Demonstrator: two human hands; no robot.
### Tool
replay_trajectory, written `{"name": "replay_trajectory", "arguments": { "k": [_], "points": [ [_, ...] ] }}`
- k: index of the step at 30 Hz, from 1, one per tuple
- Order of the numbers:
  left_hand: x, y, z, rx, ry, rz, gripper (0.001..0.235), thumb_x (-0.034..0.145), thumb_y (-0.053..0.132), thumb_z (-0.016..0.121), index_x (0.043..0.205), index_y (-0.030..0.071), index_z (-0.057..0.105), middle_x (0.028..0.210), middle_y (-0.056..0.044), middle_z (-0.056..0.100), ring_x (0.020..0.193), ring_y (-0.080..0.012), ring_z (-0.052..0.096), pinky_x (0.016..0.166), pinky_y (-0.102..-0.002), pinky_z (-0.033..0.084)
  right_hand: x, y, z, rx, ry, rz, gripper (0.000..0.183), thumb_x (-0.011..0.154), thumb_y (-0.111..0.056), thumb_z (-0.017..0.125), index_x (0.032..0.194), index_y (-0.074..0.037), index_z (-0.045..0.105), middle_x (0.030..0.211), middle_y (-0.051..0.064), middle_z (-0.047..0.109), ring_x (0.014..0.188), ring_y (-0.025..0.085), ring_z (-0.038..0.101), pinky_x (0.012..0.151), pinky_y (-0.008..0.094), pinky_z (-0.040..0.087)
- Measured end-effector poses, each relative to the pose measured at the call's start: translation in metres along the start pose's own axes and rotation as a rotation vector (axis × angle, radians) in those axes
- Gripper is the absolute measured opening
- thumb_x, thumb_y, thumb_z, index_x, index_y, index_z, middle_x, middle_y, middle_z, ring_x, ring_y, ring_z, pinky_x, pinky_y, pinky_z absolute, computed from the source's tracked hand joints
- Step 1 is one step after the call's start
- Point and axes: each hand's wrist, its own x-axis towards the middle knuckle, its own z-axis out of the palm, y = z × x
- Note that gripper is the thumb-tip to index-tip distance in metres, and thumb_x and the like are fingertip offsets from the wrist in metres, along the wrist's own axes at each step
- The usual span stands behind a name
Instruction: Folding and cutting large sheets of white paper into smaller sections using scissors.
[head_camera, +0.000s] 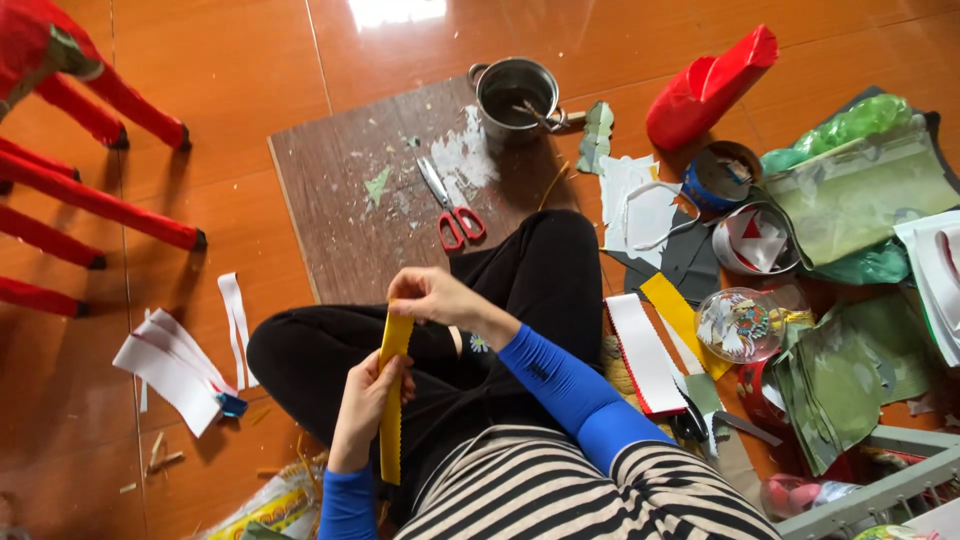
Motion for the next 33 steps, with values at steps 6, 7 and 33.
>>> {"name": "replay_trajectory", "arguments": {
  "k": [6,7,33],
  "points": [
    [-0.005,0.023,0.013,0.027,0.015,0.095,0.031,0.108,0.024,0.065,0.108,-0.004,0.077,0.072,-0.012,0.071,0.060,-0.0186,0.065,0.056,-0.030,0.054,-0.010,0.020,0.028,0.124,-0.108,0.160,0.019,0.091,-0.013,0.085,0.104,-0.001,0.079,0.088,0.007,0.076,0.070,0.011,0.065,0.061,0.022,0.053],
    [-0.006,0.024,0.015,0.028,0.014,0.095,0.031,0.108,0.024,0.065,0.108,-0.004,0.077,0.072,-0.012,0.071,0.060,-0.0186,0.065,0.056,-0.030,0.054,-0.011,0.027,0.030,0.124,-0.107,0.159,0.019,0.091,-0.013,0.085,0.104,-0.001,0.079,0.088,0.007,0.076,0.070,0.011,0.065,0.061,0.022,0.053],
    [-0.006,-0.007,0.005,-0.046,0.000,-0.047,0.033,0.108,0.022,0.066,0.108,-0.009,0.075,0.070,-0.016,0.072,0.055,-0.0201,0.065,0.053,-0.028,0.053,-0.008,0.036,0.012,0.149,0.117,0.081,0.017,0.100,-0.017,0.078,0.092,-0.002,0.078,0.080,0.002,0.072,0.064,0.005,0.059,0.056,0.017,0.044]
  ]
}}
